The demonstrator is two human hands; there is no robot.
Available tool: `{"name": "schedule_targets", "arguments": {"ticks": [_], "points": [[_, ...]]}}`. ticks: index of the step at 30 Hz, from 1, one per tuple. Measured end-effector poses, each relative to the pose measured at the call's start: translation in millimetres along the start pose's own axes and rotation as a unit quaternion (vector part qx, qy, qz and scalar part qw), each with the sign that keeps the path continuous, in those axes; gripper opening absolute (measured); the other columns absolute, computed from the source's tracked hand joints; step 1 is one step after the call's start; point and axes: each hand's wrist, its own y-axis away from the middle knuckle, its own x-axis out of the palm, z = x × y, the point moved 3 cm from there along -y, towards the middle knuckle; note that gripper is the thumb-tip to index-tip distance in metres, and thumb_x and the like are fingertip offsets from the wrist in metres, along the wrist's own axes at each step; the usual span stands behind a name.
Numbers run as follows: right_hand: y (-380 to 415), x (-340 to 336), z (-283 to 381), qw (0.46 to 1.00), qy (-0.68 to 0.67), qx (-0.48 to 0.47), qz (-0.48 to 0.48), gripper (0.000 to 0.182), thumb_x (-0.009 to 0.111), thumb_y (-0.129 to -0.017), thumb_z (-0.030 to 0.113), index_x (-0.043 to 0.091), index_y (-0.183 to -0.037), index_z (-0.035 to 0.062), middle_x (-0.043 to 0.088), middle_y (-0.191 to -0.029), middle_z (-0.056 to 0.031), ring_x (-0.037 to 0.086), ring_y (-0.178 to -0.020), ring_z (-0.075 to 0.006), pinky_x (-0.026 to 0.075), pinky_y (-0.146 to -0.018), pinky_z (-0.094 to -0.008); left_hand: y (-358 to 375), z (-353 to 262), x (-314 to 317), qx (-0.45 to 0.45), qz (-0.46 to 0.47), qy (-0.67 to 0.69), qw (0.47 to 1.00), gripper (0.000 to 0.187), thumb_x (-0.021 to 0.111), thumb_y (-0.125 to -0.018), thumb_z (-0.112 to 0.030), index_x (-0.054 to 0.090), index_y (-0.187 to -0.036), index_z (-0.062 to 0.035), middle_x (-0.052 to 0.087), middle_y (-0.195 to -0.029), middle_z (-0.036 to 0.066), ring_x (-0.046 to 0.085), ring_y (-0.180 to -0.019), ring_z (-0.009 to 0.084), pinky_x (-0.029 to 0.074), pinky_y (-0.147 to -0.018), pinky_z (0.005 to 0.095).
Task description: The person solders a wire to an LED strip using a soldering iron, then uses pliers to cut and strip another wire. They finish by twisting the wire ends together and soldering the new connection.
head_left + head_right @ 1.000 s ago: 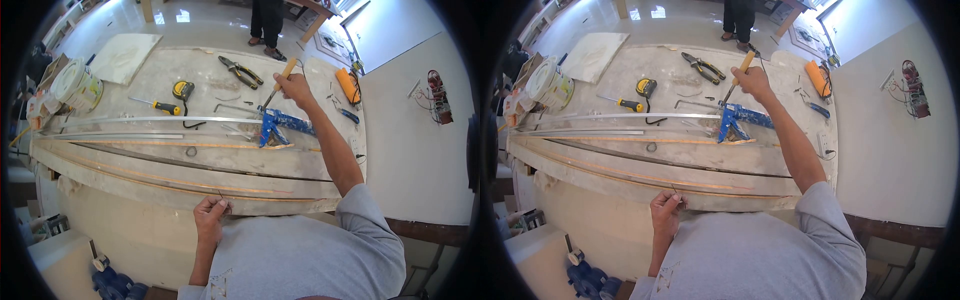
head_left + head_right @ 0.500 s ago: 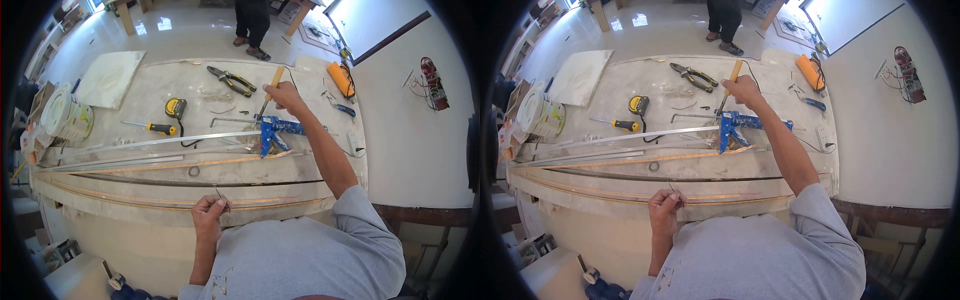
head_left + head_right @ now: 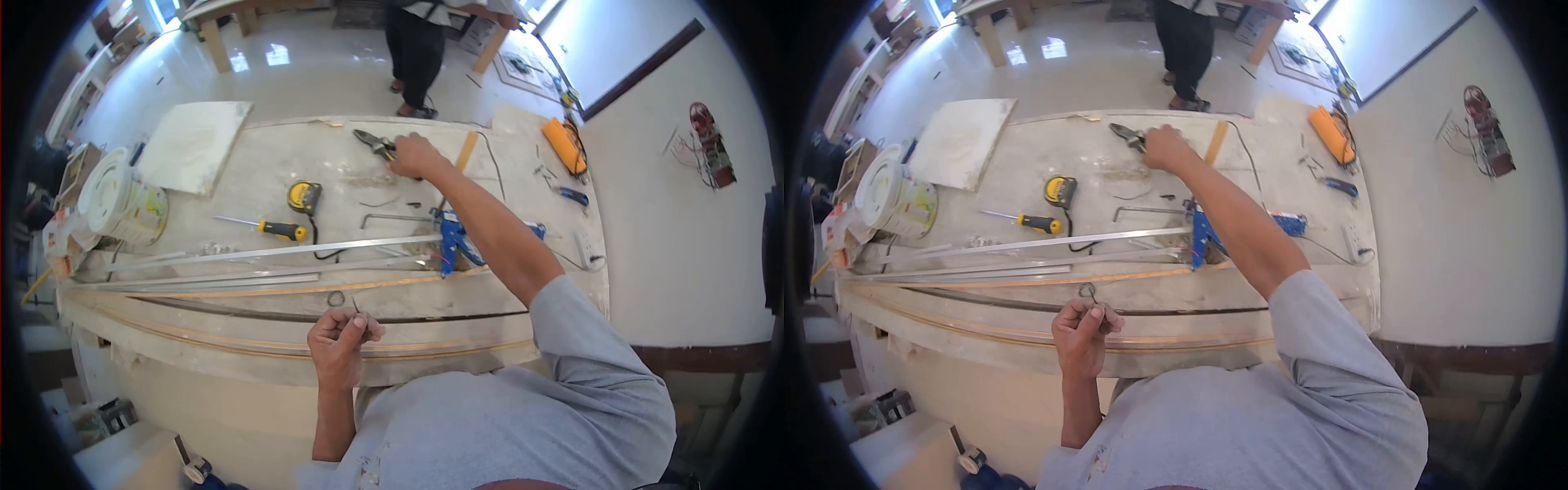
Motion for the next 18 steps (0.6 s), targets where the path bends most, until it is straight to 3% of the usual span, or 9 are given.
{"name": "schedule_targets", "arguments": {"ticks": [2, 4, 7, 9, 11, 12, 13, 15, 18], "points": [[1.7, 10.7, 4.4, 0.995, 0.041, 0.087, -0.013, 0.043, 0.071, -0.080, 0.032, 0.064, -0.109, 0.0001, 0.066, -0.110, -0.0240, 0.065, -0.105, -0.0386, 0.054, -0.086, -0.0475, -2.6, -19.0, 3.4, 0.047, -0.007, 0.009, 0.999, 0.009, 0.062, -0.093, -0.003, 0.063, -0.101, 0.0016, 0.067, -0.085, 0.012, 0.069, -0.076, 0.0227, 0.057, -0.066, 0.0323], [-8.5, 24.3, 6.0, 0.994, 0.047, 0.096, 0.001, 0.045, 0.068, -0.082, 0.028, 0.060, -0.116, -0.0002, 0.063, -0.114, -0.0264, 0.063, -0.106, -0.0439, 0.052, -0.089, -0.0531, -2.9, -35.5, 6.0, 0.072, -0.008, -0.006, 0.997, 0.020, 0.062, -0.094, -0.005, 0.063, -0.112, 0.0030, 0.066, -0.088, 0.010, 0.070, -0.075, 0.0223, 0.056, -0.066, 0.0302], [-20.3, 13.2, 14.5, 0.996, 0.057, 0.040, 0.055, 0.038, 0.061, -0.087, 0.025, 0.060, -0.112, -0.0039, 0.064, -0.106, -0.0288, 0.064, -0.103, -0.0413, 0.051, -0.089, -0.0521, 0.5, -42.2, -2.9, 0.083, 0.013, -0.007, 0.996, 0.028, 0.063, -0.095, -0.007, 0.062, -0.121, 0.0029, 0.064, -0.089, 0.008, 0.070, -0.076, 0.0212, 0.056, -0.065, 0.0285], [-16.0, -8.4, 19.9, 0.990, -0.090, 0.109, 0.022, 0.040, 0.057, -0.092, 0.033, 0.060, -0.105, -0.0047, 0.063, -0.106, -0.0306, 0.062, -0.100, -0.0442, 0.051, -0.091, -0.0487, 5.6, -45.5, -5.1, 0.084, 0.006, -0.008, 0.996, 0.029, 0.063, -0.095, -0.008, 0.061, -0.122, 0.0022, 0.064, -0.089, 0.008, 0.070, -0.076, 0.0209, 0.056, -0.065, 0.0280], [13.9, -47.6, 32.5, 0.973, -0.230, -0.004, 0.009, 0.039, 0.048, -0.097, 0.033, 0.060, -0.105, -0.0035, 0.068, -0.096, -0.0245, 0.067, -0.087, -0.0374, 0.055, -0.081, -0.0465, 9.8, -49.4, -5.0, 0.084, 0.009, -0.015, 0.996, 0.030, 0.063, -0.095, -0.009, 0.061, -0.123, 0.0016, 0.064, -0.088, 0.008, 0.070, -0.076, 0.0205, 0.056, -0.064, 0.0275], [39.7, -69.0, 48.1, 0.907, -0.417, 0.057, 0.023, 0.039, 0.048, -0.099, 0.034, 0.060, -0.106, -0.0024, 0.068, -0.095, -0.0221, 0.068, -0.086, -0.0330, 0.056, -0.075, -0.0442, 13.4, -50.1, -4.4, 0.080, 0.015, -0.020, 0.996, 0.031, 0.063, -0.095, -0.009, 0.061, -0.124, 0.0013, 0.064, -0.089, 0.008, 0.070, -0.076, 0.0203, 0.056, -0.064, 0.0276], [69.2, -84.5, 62.5, 0.802, -0.585, 0.118, 0.033, 0.040, 0.048, -0.100, 0.036, 0.060, -0.106, -0.0014, 0.068, -0.093, -0.0197, 0.068, -0.084, -0.0286, 0.057, -0.069, -0.0420, 16.1, -50.5, -2.8, 0.075, 0.025, -0.027, 0.996, 0.032, 0.063, -0.095, -0.009, 0.061, -0.125, 0.0011, 0.064, -0.090, 0.008, 0.070, -0.076, 0.0202, 0.056, -0.064, 0.0276], [125.7, -94.7, 81.0, 0.700, -0.710, 0.068, -0.042, 0.046, 0.052, -0.100, 0.043, 0.059, -0.109, -0.0009, 0.068, -0.090, -0.0165, 0.068, -0.079, -0.0222, 0.056, -0.059, -0.0349, 22.2, -50.6, 1.1, 0.079, 0.031, -0.041, 0.996, 0.033, 0.063, -0.095, -0.009, 0.060, -0.126, 0.0009, 0.063, -0.091, 0.008, 0.070, -0.075, 0.0198, 0.056, -0.063, 0.0272], [215.9, -87.7, 98.6, 0.724, -0.689, 0.001, 0.030, 0.050, 0.065, -0.092, 0.046, 0.060, -0.105, -0.0025, 0.067, -0.089, -0.0158, 0.066, -0.073, -0.0212, 0.055, -0.057, -0.0315, 32.9, -48.2, 9.0, 0.078, 0.060, -0.060, 0.993, 0.035, 0.064, -0.094, -0.008, 0.059, -0.128, 0.0007, 0.063, -0.092, 0.008, 0.070, -0.073, 0.0190, 0.054, -0.061, 0.0263]]}}
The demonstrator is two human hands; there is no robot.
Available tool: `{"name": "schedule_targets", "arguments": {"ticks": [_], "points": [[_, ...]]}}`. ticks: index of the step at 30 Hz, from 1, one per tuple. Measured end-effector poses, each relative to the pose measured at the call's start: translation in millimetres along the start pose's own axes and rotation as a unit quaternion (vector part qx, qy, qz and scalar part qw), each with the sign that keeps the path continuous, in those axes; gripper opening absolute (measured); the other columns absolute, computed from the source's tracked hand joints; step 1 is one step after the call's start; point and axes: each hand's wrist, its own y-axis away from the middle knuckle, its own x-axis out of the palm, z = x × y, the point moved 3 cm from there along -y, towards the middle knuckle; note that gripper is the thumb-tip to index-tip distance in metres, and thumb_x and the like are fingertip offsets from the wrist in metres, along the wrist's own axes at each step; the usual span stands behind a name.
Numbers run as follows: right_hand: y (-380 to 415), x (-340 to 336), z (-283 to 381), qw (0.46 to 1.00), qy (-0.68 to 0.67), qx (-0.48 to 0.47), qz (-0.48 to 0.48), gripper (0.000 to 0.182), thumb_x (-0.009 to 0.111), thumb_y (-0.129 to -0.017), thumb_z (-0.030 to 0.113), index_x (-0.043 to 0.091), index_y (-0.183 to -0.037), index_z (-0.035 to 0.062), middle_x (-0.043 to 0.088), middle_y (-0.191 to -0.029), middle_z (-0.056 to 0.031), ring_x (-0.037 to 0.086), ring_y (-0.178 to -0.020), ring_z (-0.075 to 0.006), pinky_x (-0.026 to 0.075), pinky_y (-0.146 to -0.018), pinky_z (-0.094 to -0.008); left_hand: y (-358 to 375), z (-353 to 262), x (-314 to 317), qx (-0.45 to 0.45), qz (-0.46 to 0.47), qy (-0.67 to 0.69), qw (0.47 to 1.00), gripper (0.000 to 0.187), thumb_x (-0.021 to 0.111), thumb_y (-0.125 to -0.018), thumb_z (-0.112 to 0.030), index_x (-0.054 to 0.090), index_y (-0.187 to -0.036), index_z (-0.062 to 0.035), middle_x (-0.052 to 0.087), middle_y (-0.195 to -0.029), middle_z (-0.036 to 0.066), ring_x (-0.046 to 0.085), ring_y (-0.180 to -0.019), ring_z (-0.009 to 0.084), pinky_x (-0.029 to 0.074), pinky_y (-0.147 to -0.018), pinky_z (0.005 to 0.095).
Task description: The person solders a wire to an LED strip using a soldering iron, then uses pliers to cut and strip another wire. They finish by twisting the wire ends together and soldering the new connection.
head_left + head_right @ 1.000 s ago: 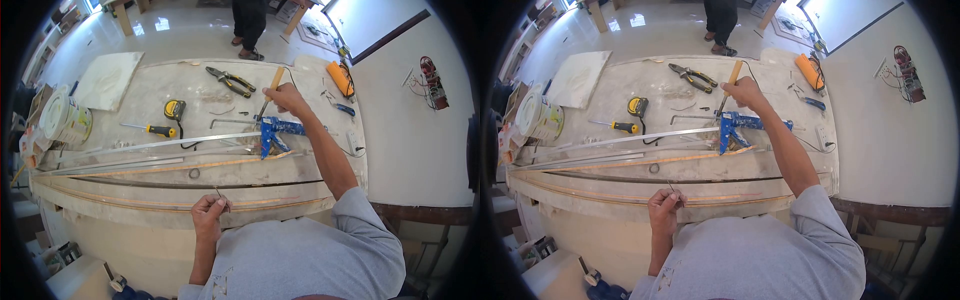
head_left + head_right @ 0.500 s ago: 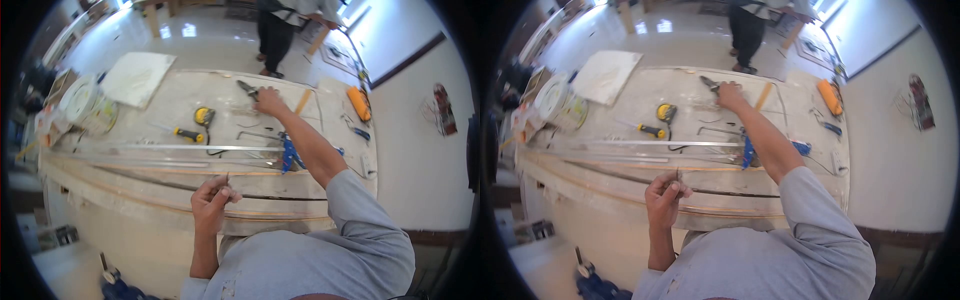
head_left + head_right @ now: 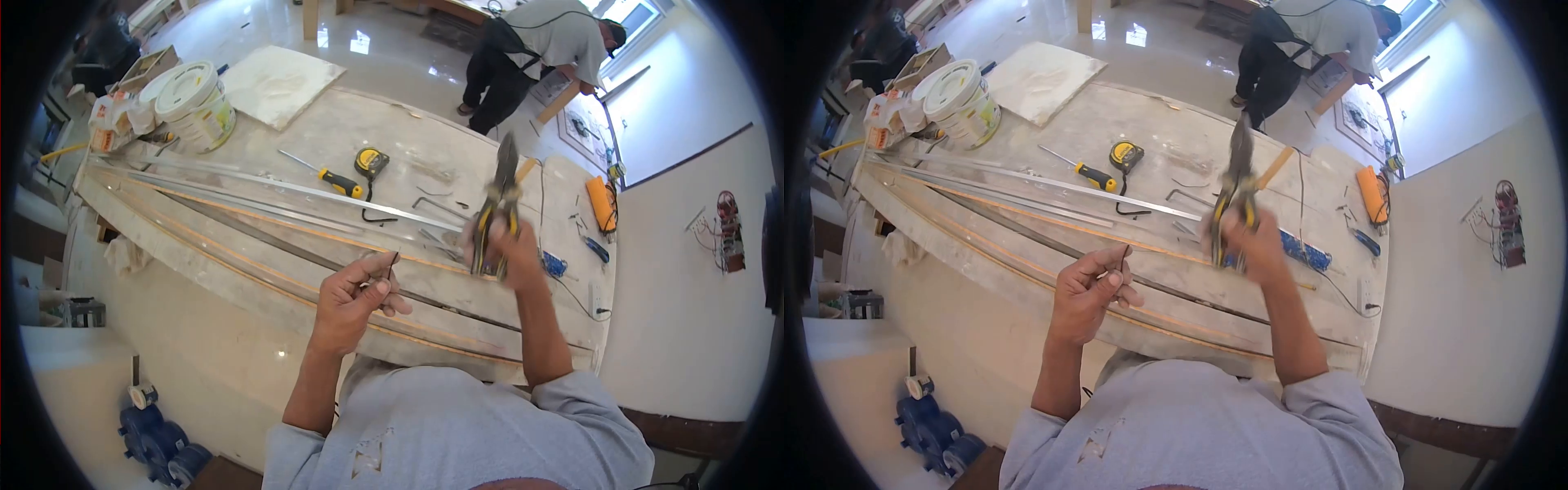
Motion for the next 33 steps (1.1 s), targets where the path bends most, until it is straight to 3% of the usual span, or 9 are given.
{"name": "schedule_targets", "arguments": {"ticks": [2, 6, 13, 16, 18, 19, 20, 23, 33], "points": [[50.3, 17.1, -15.3, 0.998, -0.012, 0.055, -0.039, 0.045, 0.072, -0.089, 0.041, 0.064, -0.102, -0.0016, 0.066, -0.083, -0.0082, 0.066, -0.073, -0.0180, 0.055, -0.067, -0.0337, 7.7, 0.9, 10.0, 0.003, 0.024, 0.000, 1.000, 0.037, 0.064, -0.094, -0.008, 0.059, -0.130, 0.0007, 0.062, -0.092, 0.007, 0.070, -0.073, 0.0186, 0.053, -0.060, 0.0258], [114.5, 39.8, -27.9, 0.985, 0.019, 0.149, 0.085, 0.039, 0.070, -0.092, 0.035, 0.064, -0.107, -0.0004, 0.066, -0.089, -0.0069, 0.063, -0.079, -0.0146, 0.052, -0.070, -0.0297, 26.8, -3.9, 31.0, -0.023, 0.042, -0.055, 0.997, 0.040, 0.061, -0.094, -0.004, 0.057, -0.133, 0.0003, 0.062, -0.091, 0.007, 0.070, -0.072, 0.0179, 0.051, -0.058, 0.0250], [155.9, 47.5, -39.8, 0.984, 0.045, 0.131, 0.114, 0.040, 0.068, -0.094, 0.036, 0.066, -0.109, -0.0013, 0.068, -0.106, -0.0077, 0.061, -0.092, -0.0113, 0.049, -0.076, -0.0273, 56.2, 7.7, 45.7, -0.032, 0.057, -0.048, 0.997, 0.035, 0.059, -0.094, -0.003, 0.059, -0.129, 0.0020, 0.063, -0.088, 0.006, 0.069, -0.070, 0.0164, 0.050, -0.057, 0.0244], [163.1, 43.4, -42.6, 0.989, 0.070, 0.094, 0.086, 0.036, 0.071, -0.092, 0.029, 0.066, -0.109, -0.0018, 0.066, -0.118, -0.0088, 0.061, -0.102, -0.0136, 0.050, -0.084, -0.0291, 65.1, 11.3, 44.7, -0.048, 0.062, -0.100, 0.992, 0.030, 0.055, -0.095, 0.001, 0.062, -0.124, 0.0019, 0.063, -0.085, 0.003, 0.068, -0.073, 0.0116, 0.050, -0.061, 0.0236], [158.5, 40.4, -38.4, 0.989, 0.146, -0.019, 0.005, 0.032, 0.076, -0.087, 0.020, 0.066, -0.110, -0.0005, 0.065, -0.123, -0.0103, 0.060, -0.112, -0.0166, 0.049, -0.093, -0.0326, 73.0, 8.8, 50.3, -0.072, 0.064, -0.099, 0.990, 0.027, 0.055, -0.095, 0.000, 0.064, -0.121, 0.0019, 0.063, -0.084, 0.003, 0.067, -0.073, 0.0109, 0.050, -0.062, 0.0232], [155.5, 42.4, -31.9, 0.994, 0.101, -0.005, -0.029, 0.032, 0.079, -0.082, 0.012, 0.067, -0.110, 0.0007, 0.064, -0.126, -0.0121, 0.059, -0.117, -0.0201, 0.046, -0.099, -0.0350, 77.5, 9.6, 53.1, -0.093, 0.065, -0.097, 0.989, 0.024, 0.056, -0.095, 0.000, 0.065, -0.117, 0.0019, 0.064, -0.082, 0.002, 0.067, -0.072, 0.0102, 0.049, -0.062, 0.0228], [152.8, 41.9, -28.7, 0.994, 0.102, -0.001, -0.031, 0.032, 0.079, -0.082, 0.012, 0.067, -0.110, 0.0007, 0.064, -0.126, -0.0121, 0.059, -0.117, -0.0201, 0.046, -0.099, -0.0350, 81.7, 11.9, 54.9, -0.097, 0.065, -0.094, 0.989, 0.024, 0.056, -0.095, 0.000, 0.065, -0.117, 0.0019, 0.064, -0.082, 0.002, 0.067, -0.072, 0.0102, 0.049, -0.062, 0.0228], [143.4, 41.3, -5.9, 0.970, 0.191, -0.147, 0.005, 0.035, 0.079, -0.081, 0.013, 0.067, -0.111, 0.0002, 0.062, -0.127, -0.0144, 0.062, -0.114, -0.0251, 0.048, -0.097, -0.0350, 91.1, 15.7, 61.4, -0.101, 0.086, -0.115, 0.985, 0.023, 0.058, -0.093, 0.002, 0.066, -0.115, 0.0033, 0.065, -0.086, 0.005, 0.068, -0.071, 0.0137, 0.050, -0.061, 0.0233], [151.2, 49.4, 12.9, 0.926, 0.320, -0.193, 0.060, 0.026, 0.076, -0.081, 0.007, 0.067, -0.103, -0.0031, 0.065, -0.121, -0.0157, 0.066, -0.109, -0.0256, 0.053, -0.090, -0.0360, 105.0, 16.4, 71.4, -0.099, 0.129, -0.202, 0.966, 0.024, 0.056, -0.091, 0.004, 0.066, -0.113, 0.0034, 0.067, -0.086, 0.007, 0.068, -0.071, 0.0117, 0.051, -0.062, 0.0231]]}}
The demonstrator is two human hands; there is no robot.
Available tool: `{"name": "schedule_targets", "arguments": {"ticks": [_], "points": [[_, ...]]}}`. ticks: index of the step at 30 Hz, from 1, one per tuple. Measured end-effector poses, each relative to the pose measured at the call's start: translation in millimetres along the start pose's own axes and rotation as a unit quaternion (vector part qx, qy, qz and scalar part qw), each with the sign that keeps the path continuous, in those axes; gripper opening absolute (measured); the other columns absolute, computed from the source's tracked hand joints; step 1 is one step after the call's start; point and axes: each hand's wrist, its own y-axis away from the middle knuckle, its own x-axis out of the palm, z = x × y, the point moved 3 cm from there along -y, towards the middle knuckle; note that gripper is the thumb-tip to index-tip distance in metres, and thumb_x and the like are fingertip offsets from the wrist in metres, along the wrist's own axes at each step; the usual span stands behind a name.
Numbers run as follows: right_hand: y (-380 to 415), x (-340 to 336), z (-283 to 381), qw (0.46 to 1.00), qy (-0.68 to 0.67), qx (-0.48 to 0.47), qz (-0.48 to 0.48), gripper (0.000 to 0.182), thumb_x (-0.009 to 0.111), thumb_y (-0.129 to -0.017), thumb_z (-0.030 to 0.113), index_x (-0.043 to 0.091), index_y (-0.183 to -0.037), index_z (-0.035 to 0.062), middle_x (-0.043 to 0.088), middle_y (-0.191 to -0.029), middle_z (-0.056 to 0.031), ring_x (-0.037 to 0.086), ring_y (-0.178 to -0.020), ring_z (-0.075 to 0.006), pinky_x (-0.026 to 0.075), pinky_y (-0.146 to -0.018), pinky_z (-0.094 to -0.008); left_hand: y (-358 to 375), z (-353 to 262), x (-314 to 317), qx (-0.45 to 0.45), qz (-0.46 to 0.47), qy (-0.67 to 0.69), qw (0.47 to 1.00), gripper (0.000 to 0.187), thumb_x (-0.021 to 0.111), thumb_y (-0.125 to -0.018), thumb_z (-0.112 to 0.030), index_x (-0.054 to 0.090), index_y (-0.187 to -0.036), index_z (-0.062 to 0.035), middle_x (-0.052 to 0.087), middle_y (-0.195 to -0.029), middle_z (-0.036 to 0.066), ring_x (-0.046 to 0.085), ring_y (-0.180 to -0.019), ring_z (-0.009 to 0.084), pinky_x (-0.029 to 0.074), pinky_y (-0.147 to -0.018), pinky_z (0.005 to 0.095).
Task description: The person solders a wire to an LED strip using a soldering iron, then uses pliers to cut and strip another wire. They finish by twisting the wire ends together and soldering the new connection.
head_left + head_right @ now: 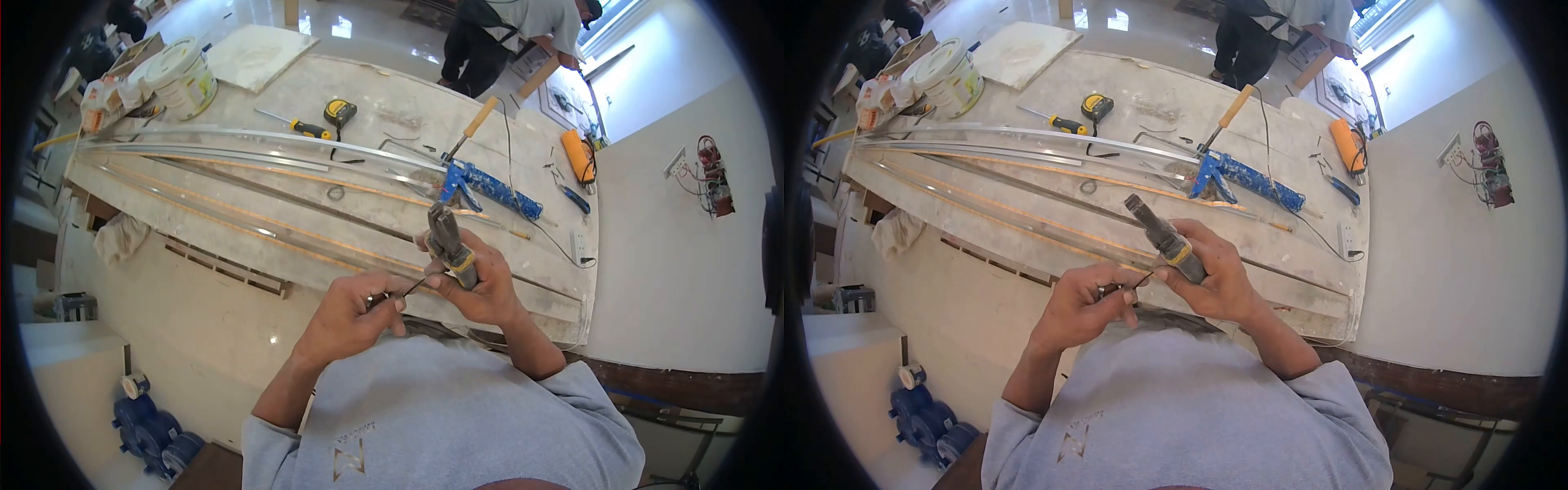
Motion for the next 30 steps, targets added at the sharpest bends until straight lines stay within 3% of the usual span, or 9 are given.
{"name": "schedule_targets", "arguments": {"ticks": [3, 5, 7, 11, 16, 24, 26, 30], "points": [[2.8, 2.9, 2.2, 0.999, -0.013, -0.029, 0.000, 0.031, 0.073, -0.082, 0.008, 0.065, -0.111, 0.0009, 0.062, -0.117, -0.0166, 0.065, -0.102, -0.0298, 0.050, -0.087, -0.0356, -1.4, 4.2, 1.3, -0.001, 0.003, -0.005, 1.000, 0.023, 0.056, -0.092, 0.002, 0.067, -0.112, 0.0033, 0.067, -0.086, 0.006, 0.067, -0.072, 0.0112, 0.051, -0.062, 0.0233], [2.9, 4.7, 7.0, 1.000, -0.020, 0.014, -0.009, 0.035, 0.074, -0.084, 0.010, 0.062, -0.115, -0.0027, 0.067, -0.110, -0.0127, 0.067, -0.095, -0.0226, 0.053, -0.085, -0.0344, -3.1, 3.5, 2.1, 0.010, 0.004, -0.012, 1.000, 0.022, 0.057, -0.093, 0.000, 0.067, -0.112, 0.0030, 0.067, -0.086, 0.006, 0.067, -0.073, 0.0108, 0.052, -0.063, 0.0234], [5.2, 5.4, 7.1, 1.000, -0.014, 0.024, -0.002, 0.037, 0.073, -0.085, 0.011, 0.061, -0.117, -0.0026, 0.067, -0.109, -0.0124, 0.067, -0.093, -0.0222, 0.053, -0.084, -0.0343, -6.3, 2.6, 2.1, -0.040, 0.018, 0.021, 0.999, 0.018, 0.057, -0.095, -0.006, 0.067, -0.108, 0.0026, 0.068, -0.084, 0.004, 0.064, -0.076, 0.0098, 0.051, -0.065, 0.0240], [6.4, 7.5, 2.9, 1.000, 0.011, 0.017, 0.002, 0.039, 0.073, -0.086, 0.011, 0.060, -0.119, -0.0031, 0.067, -0.108, -0.0126, 0.067, -0.091, -0.0222, 0.052, -0.083, -0.0343, -14.7, 9.6, -2.3, -0.022, 0.040, -0.017, 0.999, 0.016, 0.059, -0.095, -0.010, 0.068, -0.101, 0.0025, 0.068, -0.083, 0.003, 0.063, -0.077, 0.0087, 0.049, -0.067, 0.0241], [8.9, 12.7, -7.1, 0.999, 0.038, 0.030, -0.010, 0.034, 0.071, -0.087, 0.011, 0.060, -0.116, -0.0032, 0.068, -0.109, -0.0136, 0.067, -0.096, -0.0234, 0.052, -0.086, -0.0349, -19.2, 6.1, -3.2, 0.027, -0.035, -0.140, 0.989, 0.009, 0.065, -0.088, -0.007, 0.071, -0.085, -0.0004, 0.070, -0.079, 0.004, 0.061, -0.074, 0.0080, 0.047, -0.068, 0.0251], [2.4, 23.7, -10.3, 0.998, 0.022, 0.054, -0.019, 0.030, 0.070, -0.089, 0.013, 0.060, -0.113, -0.0031, 0.068, -0.112, -0.0140, 0.066, -0.100, -0.0225, 0.051, -0.090, -0.0351, -20.1, 5.1, -8.5, 0.110, -0.138, -0.271, 0.946, 0.003, 0.071, -0.078, -0.001, 0.072, -0.081, -0.0024, 0.069, -0.077, 0.009, 0.064, -0.075, 0.0171, 0.048, -0.069, 0.0290], [-0.4, 28.0, -12.7, 0.997, -0.024, 0.054, -0.048, 0.035, 0.072, -0.086, 0.019, 0.063, -0.112, -0.0031, 0.065, -0.113, -0.0209, 0.065, -0.098, -0.0375, 0.051, -0.086, -0.0391, -19.5, 4.8, -9.9, 0.131, -0.157, -0.284, 0.937, 0.005, 0.072, -0.076, 0.000, 0.072, -0.080, -0.0027, 0.069, -0.077, 0.008, 0.064, -0.076, 0.0180, 0.049, -0.069, 0.0297], [-3.8, 34.1, -14.8, 0.994, -0.049, 0.087, -0.045, 0.035, 0.073, -0.086, 0.019, 0.064, -0.112, -0.0024, 0.066, -0.114, -0.0189, 0.066, -0.101, -0.0327, 0.050, -0.089, -0.0373, -16.6, 5.5, -13.8, 0.145, -0.205, -0.247, 0.936, 0.010, 0.075, -0.072, 0.004, 0.073, -0.080, -0.0021, 0.070, -0.078, 0.008, 0.065, -0.078, 0.0182, 0.051, -0.072, 0.0303]]}}
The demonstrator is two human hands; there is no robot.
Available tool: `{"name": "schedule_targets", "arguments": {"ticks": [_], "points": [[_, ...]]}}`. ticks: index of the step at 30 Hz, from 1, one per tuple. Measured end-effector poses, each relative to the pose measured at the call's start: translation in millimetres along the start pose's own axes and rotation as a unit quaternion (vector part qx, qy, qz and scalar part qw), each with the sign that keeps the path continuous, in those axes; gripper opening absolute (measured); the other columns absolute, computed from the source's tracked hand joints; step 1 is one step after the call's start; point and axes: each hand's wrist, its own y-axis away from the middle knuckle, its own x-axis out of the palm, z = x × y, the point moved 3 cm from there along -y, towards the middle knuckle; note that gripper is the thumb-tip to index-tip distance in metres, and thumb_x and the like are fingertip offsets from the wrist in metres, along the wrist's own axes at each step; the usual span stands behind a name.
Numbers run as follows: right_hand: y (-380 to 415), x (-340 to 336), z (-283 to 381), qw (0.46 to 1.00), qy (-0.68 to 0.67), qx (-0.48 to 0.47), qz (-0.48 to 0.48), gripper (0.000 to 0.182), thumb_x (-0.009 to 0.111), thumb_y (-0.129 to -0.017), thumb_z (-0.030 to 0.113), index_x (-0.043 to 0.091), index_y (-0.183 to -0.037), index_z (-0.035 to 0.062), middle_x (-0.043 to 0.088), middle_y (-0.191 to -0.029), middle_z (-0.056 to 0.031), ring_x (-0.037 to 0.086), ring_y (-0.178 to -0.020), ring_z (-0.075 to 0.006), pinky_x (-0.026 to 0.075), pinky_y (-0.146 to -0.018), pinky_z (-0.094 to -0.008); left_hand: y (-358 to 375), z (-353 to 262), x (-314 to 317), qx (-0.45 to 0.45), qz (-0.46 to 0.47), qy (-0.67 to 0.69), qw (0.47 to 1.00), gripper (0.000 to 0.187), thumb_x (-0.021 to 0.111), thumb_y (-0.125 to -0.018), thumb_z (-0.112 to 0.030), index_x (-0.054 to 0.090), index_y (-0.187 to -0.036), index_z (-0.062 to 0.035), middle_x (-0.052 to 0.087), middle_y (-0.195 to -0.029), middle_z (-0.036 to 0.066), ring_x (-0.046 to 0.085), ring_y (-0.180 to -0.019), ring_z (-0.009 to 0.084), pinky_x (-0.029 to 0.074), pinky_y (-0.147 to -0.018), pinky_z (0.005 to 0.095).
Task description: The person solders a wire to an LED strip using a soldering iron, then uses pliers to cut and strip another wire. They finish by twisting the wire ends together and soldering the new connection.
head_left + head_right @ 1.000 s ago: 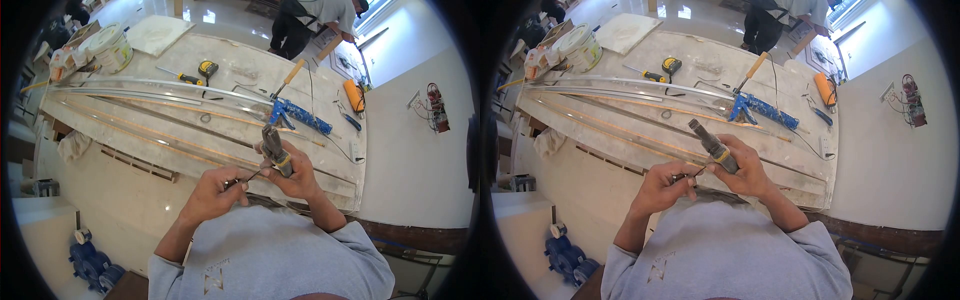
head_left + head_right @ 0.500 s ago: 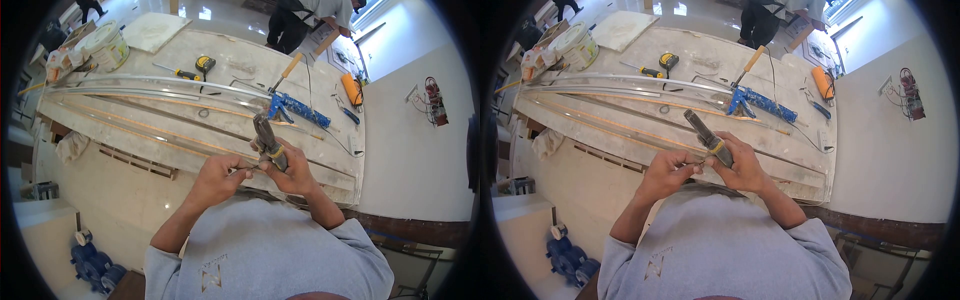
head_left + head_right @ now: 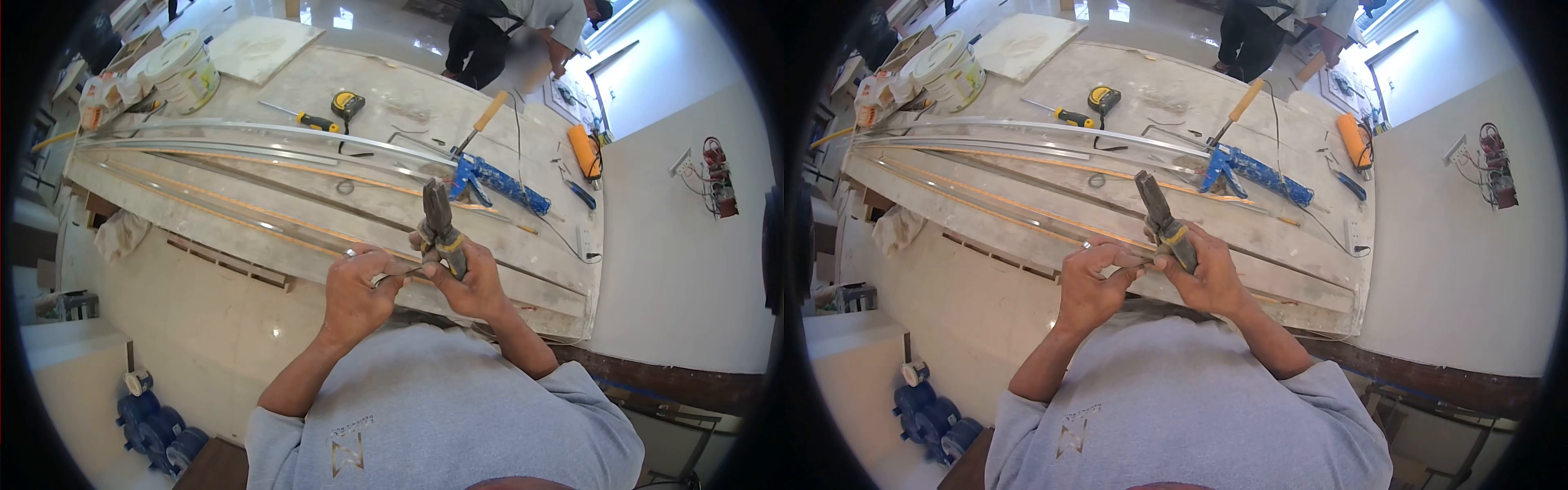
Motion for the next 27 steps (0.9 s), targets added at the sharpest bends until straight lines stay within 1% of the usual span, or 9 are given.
{"name": "schedule_targets", "arguments": {"ticks": [2, 5, 11, 14, 15, 17, 20, 22, 27], "points": [[1.1, 0.9, -11.9, 0.998, -0.058, 0.025, 0.007, 0.034, 0.073, -0.087, 0.019, 0.064, -0.113, -0.0019, 0.067, -0.118, -0.0156, 0.065, -0.106, -0.0270, 0.048, -0.094, -0.0357, -0.4, 1.3, -2.6, -0.013, -0.006, 0.016, 1.000, 0.012, 0.076, -0.071, 0.005, 0.073, -0.081, -0.0017, 0.070, -0.079, 0.009, 0.065, -0.079, 0.0183, 0.051, -0.073, 0.0302], [1.0, -4.1, -17.9, 0.996, -0.086, 0.019, -0.006, 0.031, 0.073, -0.087, 0.017, 0.065, -0.110, -0.0020, 0.067, -0.120, -0.0128, 0.064, -0.109, -0.0235, 0.047, -0.097, -0.0354, 0.6, 3.1, -6.3, -0.023, -0.014, 0.030, 0.999, 0.013, 0.077, -0.071, 0.005, 0.073, -0.082, -0.0008, 0.070, -0.079, 0.009, 0.066, -0.079, 0.0185, 0.051, -0.073, 0.0300], [-7.5, 4.0, -9.8, 0.997, -0.073, -0.006, 0.017, 0.022, 0.072, -0.088, 0.013, 0.067, -0.103, -0.0018, 0.066, -0.121, -0.0133, 0.063, -0.110, -0.0257, 0.047, -0.097, -0.0361, -2.4, 6.9, -11.7, -0.017, -0.014, 0.014, 1.000, 0.012, 0.077, -0.072, 0.004, 0.073, -0.082, -0.0011, 0.070, -0.077, 0.009, 0.066, -0.078, 0.0182, 0.051, -0.073, 0.0303], [-13.1, 6.5, -8.4, 0.999, -0.027, -0.030, 0.032, 0.025, 0.072, -0.086, 0.013, 0.067, -0.106, -0.0007, 0.065, -0.120, -0.0157, 0.064, -0.108, -0.0292, 0.048, -0.094, -0.0358, -4.0, 4.2, -12.9, -0.016, -0.004, 0.017, 1.000, 0.011, 0.078, -0.072, 0.002, 0.073, -0.082, -0.0013, 0.071, -0.078, 0.009, 0.066, -0.077, 0.0188, 0.051, -0.072, 0.0304], [-14.2, 6.4, -6.7, 0.999, -0.027, -0.030, 0.032, 0.025, 0.072, -0.086, 0.013, 0.067, -0.106, -0.0007, 0.065, -0.120, -0.0157, 0.064, -0.108, -0.0292, 0.048, -0.094, -0.0358, -4.4, 3.4, -13.8, -0.018, -0.001, 0.005, 1.000, 0.011, 0.077, -0.073, 0.000, 0.074, -0.083, -0.0014, 0.071, -0.080, 0.010, 0.067, -0.077, 0.0194, 0.051, -0.072, 0.0306], [-16.9, 5.4, -2.9, 0.999, 0.013, -0.012, 0.047, 0.013, 0.069, -0.087, 0.003, 0.065, -0.099, 0.0000, 0.067, -0.119, -0.0144, 0.065, -0.110, -0.0253, 0.049, -0.097, -0.0379, -7.0, 2.3, -15.6, -0.020, 0.001, -0.007, 1.000, 0.010, 0.077, -0.074, -0.001, 0.074, -0.084, -0.0015, 0.072, -0.082, 0.011, 0.067, -0.078, 0.0201, 0.051, -0.072, 0.0309], [-19.1, 5.2, 0.0, 0.998, 0.042, -0.028, 0.041, 0.014, 0.070, -0.085, 0.004, 0.064, -0.097, -0.0004, 0.067, -0.118, -0.0153, 0.066, -0.108, -0.0272, 0.050, -0.094, -0.0378, -11.2, -0.3, -13.9, 0.028, 0.025, 0.002, 0.999, 0.011, 0.075, -0.076, -0.003, 0.075, -0.087, -0.0022, 0.073, -0.087, 0.013, 0.068, -0.078, 0.0215, 0.051, -0.072, 0.0319], [-19.8, 6.5, -3.1, 0.997, 0.053, -0.035, 0.046, 0.014, 0.070, -0.085, 0.004, 0.064, -0.097, -0.0006, 0.067, -0.118, -0.0158, 0.066, -0.108, -0.0281, 0.050, -0.094, -0.0375, -11.1, 5.7, -9.2, -0.006, 0.034, 0.055, 0.998, 0.007, 0.073, -0.076, -0.008, 0.074, -0.082, -0.0045, 0.070, -0.079, 0.013, 0.067, -0.075, 0.0305, 0.050, -0.072, 0.0383], [-21.4, 9.6, -5.4, 0.996, 0.071, -0.045, 0.042, 0.015, 0.069, -0.083, 0.003, 0.065, -0.098, -0.0010, 0.067, -0.118, -0.0162, 0.066, -0.107, -0.0290, 0.050, -0.094, -0.0374, -14.0, 13.3, -8.1, -0.004, 0.031, 0.014, 0.999, 0.006, 0.072, -0.077, -0.009, 0.073, -0.082, -0.0049, 0.069, -0.075, 0.012, 0.064, -0.071, 0.0308, 0.048, -0.067, 0.0398]]}}
